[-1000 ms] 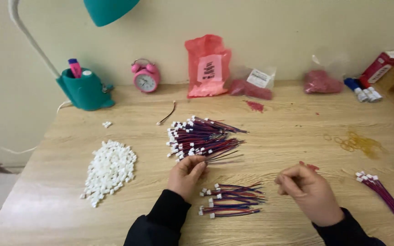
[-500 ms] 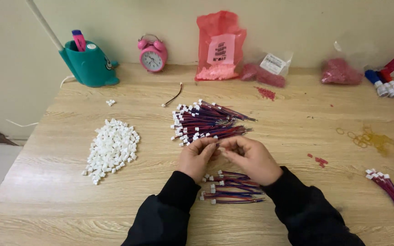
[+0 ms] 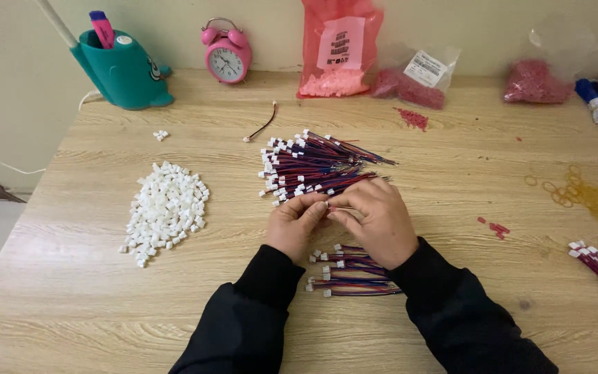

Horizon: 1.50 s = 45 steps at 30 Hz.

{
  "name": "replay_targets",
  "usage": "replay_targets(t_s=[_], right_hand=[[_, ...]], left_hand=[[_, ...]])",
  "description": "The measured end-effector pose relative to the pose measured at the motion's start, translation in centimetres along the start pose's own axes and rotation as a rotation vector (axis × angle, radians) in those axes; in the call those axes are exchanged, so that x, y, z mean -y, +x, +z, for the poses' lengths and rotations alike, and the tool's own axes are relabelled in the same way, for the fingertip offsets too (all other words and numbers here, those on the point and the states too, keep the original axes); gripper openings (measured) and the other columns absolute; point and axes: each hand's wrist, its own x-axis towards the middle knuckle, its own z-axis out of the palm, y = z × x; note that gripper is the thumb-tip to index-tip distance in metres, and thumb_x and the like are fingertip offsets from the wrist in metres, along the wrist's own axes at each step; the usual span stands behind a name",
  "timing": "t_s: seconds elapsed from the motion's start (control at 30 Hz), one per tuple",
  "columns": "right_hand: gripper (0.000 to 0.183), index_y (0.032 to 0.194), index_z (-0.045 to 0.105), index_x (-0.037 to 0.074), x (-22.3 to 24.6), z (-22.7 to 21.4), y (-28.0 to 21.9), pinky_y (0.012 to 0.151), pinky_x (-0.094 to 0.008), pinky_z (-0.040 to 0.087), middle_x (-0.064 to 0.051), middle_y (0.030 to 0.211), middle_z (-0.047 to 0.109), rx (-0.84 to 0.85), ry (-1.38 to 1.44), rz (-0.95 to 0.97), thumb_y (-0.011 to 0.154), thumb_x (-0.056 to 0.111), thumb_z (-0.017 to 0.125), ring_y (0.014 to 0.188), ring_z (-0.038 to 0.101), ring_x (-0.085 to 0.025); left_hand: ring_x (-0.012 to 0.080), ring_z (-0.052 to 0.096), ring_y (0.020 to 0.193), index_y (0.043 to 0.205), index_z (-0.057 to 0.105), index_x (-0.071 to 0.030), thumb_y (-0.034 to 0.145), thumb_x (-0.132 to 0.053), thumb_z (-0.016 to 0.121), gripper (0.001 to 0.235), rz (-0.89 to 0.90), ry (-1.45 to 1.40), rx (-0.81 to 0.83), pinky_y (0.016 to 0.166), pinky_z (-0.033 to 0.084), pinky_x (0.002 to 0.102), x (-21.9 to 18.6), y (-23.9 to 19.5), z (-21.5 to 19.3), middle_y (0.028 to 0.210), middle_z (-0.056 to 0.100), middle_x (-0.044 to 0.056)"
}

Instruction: Assembling wire harnesses by inserting individual wires into plastic connector housings

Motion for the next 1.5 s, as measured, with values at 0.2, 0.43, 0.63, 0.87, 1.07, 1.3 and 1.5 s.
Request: replay_targets(t_s=[0.2,0.43,0.63,0.87,1.07,1.3,1.5], right_hand=[[0.013,0.092,0.074,0.026,-0.5,0.6,-0.2,0.082,-0.036,0.042,0.006,0.087,0.062,-0.043,-0.015,-0.005,0.08,0.02,0.076,0.094,0.059,-0.02],[0.013,0.092,0.074,0.025,0.1,-0.1,0.0,0.08,-0.037,0.044,0.002,0.087,0.064,-0.021,0.011,-0.067,0.08,0.02,0.075,0.088,0.062,-0.023],[0.016,0.094,0.077,0.021,0.2,0.2,-0.4,0.081,-0.035,0.047,0.0,0.084,0.069,0.013,0.076,0.01,0.08,0.015,0.075,0.083,0.068,-0.022],[0.014,0.093,0.077,0.014,0.2,0.9,-0.5,0.071,-0.032,0.052,-0.005,0.083,0.069,0.036,0.307,0.086,0.08,0.01,0.075,0.079,0.069,-0.025],[0.013,0.092,0.077,0.014,0.0,1.3,-0.5,0.065,-0.029,0.052,-0.004,0.082,0.069,-0.005,0.337,0.112,0.08,0.01,0.077,0.077,0.068,-0.022],[0.013,0.093,0.077,0.01,0.3,1.7,-0.9,0.064,-0.025,0.051,-0.005,0.083,0.071,-0.059,0.429,0.17,0.08,0.01,0.078,0.077,0.068,-0.017],[0.012,0.096,0.077,0.006,-0.4,1.5,-0.8,0.07,-0.03,0.052,-0.009,0.084,0.072,0.011,0.547,0.176,0.085,0.006,0.072,0.08,0.068,-0.02]], left_hand=[[0.0244,0.072,0.073,0.108,0.068,0.003,0.085,-0.003,0.073,0.024,-0.019,-0.192,-0.022,0.067,0.064,0.035,-0.8,-0.8,0.5,0.084,0.07,0.017],[0.0185,0.071,0.073,0.113,0.065,0.001,0.084,-0.002,0.073,0.03,0.003,-0.149,0.055,0.069,0.063,0.03,-0.7,-0.6,-0.1,0.083,0.07,0.012],[0.021,0.072,0.074,0.117,0.062,0.002,0.084,0.0,0.072,0.035,0.02,-0.169,0.094,0.069,0.064,0.033,-0.3,-0.7,-0.2,0.083,0.071,0.014],[0.0214,0.071,0.07,0.117,0.061,0.003,0.083,0.002,0.072,0.036,0.017,-0.21,0.098,0.069,0.064,0.035,0.3,-0.5,-0.5,0.08,0.069,0.015],[0.0196,0.071,0.072,0.116,0.061,0.003,0.086,0.001,0.069,0.031,0.007,-0.214,0.093,0.07,0.064,0.033,-0.1,-0.9,-0.2,0.084,0.07,0.014],[0.02,0.071,0.072,0.117,0.06,0.003,0.086,0.002,0.068,0.032,0.054,-0.234,0.132,0.069,0.063,0.033,0.7,-0.1,-0.7,0.084,0.069,0.015],[0.0235,0.072,0.071,0.12,0.059,0.003,0.085,0.005,0.068,0.036,0.074,-0.279,0.135,0.07,0.063,0.035,0.0,-0.5,-0.5,0.08,0.068,0.015]])
